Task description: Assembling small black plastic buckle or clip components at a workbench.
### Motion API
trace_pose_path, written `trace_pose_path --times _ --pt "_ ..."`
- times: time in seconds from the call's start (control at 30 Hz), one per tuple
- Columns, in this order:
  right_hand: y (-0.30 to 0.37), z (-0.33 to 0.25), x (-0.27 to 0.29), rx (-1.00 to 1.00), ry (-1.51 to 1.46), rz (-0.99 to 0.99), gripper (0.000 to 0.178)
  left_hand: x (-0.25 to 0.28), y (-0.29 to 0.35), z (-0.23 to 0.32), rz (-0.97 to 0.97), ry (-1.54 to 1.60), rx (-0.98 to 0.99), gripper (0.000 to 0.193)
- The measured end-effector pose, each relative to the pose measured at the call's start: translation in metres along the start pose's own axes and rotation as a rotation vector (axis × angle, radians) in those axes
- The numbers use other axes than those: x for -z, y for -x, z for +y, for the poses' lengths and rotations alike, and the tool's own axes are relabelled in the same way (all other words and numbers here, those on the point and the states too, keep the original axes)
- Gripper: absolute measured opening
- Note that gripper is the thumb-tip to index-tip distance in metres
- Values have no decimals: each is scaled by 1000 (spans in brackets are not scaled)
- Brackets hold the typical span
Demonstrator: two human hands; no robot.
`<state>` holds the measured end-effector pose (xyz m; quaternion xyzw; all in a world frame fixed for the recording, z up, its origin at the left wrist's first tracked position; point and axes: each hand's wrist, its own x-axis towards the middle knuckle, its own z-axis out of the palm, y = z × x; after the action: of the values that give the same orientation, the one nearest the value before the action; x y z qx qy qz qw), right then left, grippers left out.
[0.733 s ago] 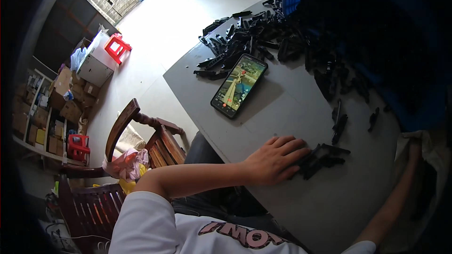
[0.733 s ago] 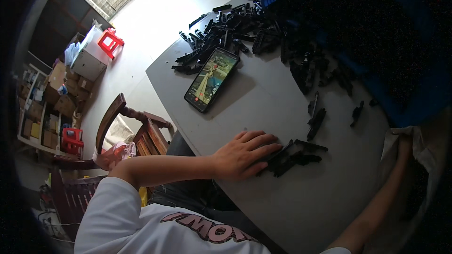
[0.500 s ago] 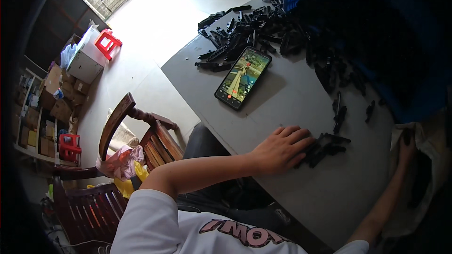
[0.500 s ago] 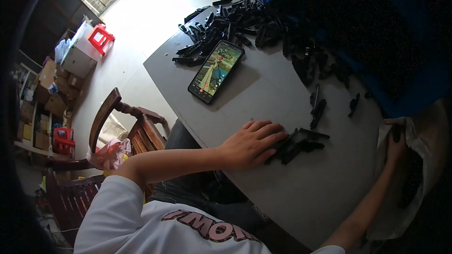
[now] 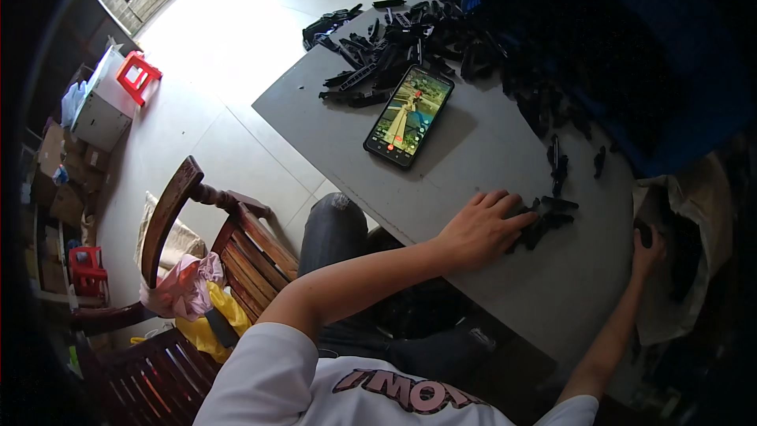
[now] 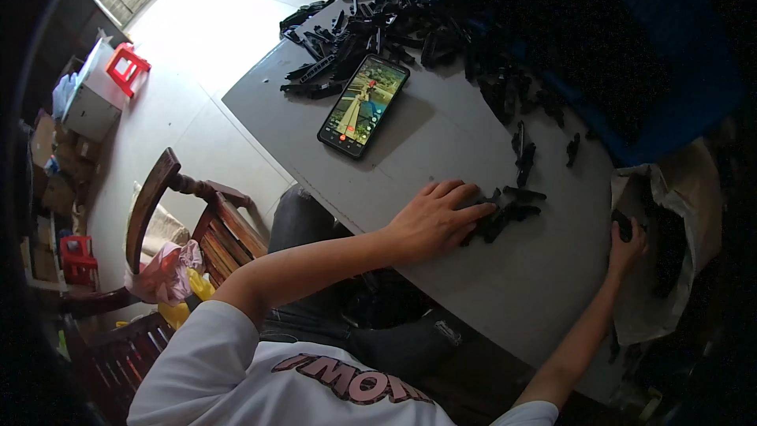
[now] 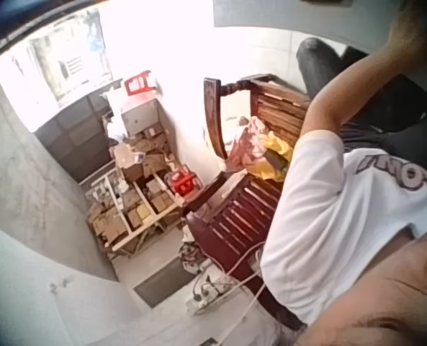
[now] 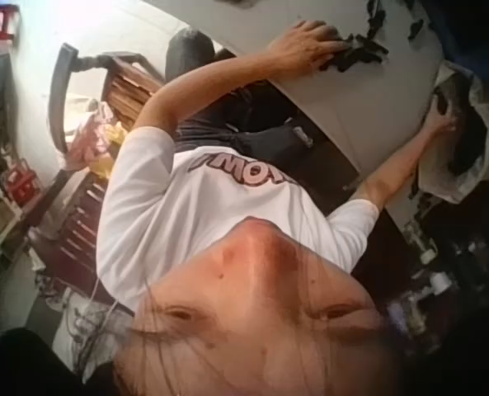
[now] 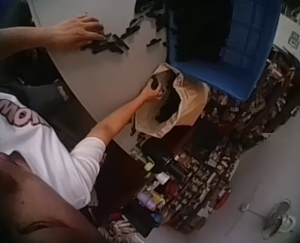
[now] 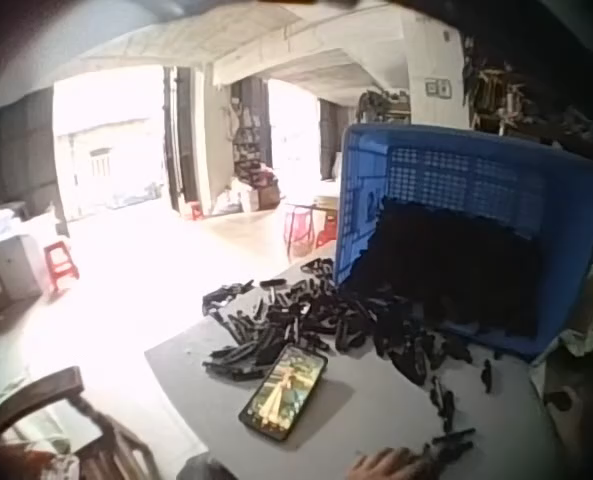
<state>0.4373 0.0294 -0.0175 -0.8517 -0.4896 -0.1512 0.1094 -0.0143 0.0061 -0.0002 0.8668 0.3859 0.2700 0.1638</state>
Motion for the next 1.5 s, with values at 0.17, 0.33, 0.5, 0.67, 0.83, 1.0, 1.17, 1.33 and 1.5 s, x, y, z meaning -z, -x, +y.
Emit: trace_pose_path --times 0.17,0.33,0.5,0.67,0.83,1.0,1.17,1.33,1.5 --pt "38 -25 18 -51 -45 59 49 0 5 -2 56 57 -1 37" --pt "53 -8 8 -51 -142 70 50 -4 9 -3 79 106 13 36" --pt "83 -44 20 22 -144 167 45 -11 16 -7 177 69 -3 33" --pt "111 -97 33 92 -188 152 43 -5 29 -7 238 24 -14 31" --pt "145 -155 41 290 -298 207 45 4 52 -13 260 -86 -68 32" --pt "156 -175 58 407 -311 147 40 10 61 -10 194 -38 -29 28" --pt "142 -167 72 373 -646 55 36 13 67 -18 259 135 63 27" --pt "167 -142 96 -8 -893 69 29 18 69 -14 265 581 191 20" --pt "206 -160 100 143 -516 20 22 38 84 4 44 1362 615 23"
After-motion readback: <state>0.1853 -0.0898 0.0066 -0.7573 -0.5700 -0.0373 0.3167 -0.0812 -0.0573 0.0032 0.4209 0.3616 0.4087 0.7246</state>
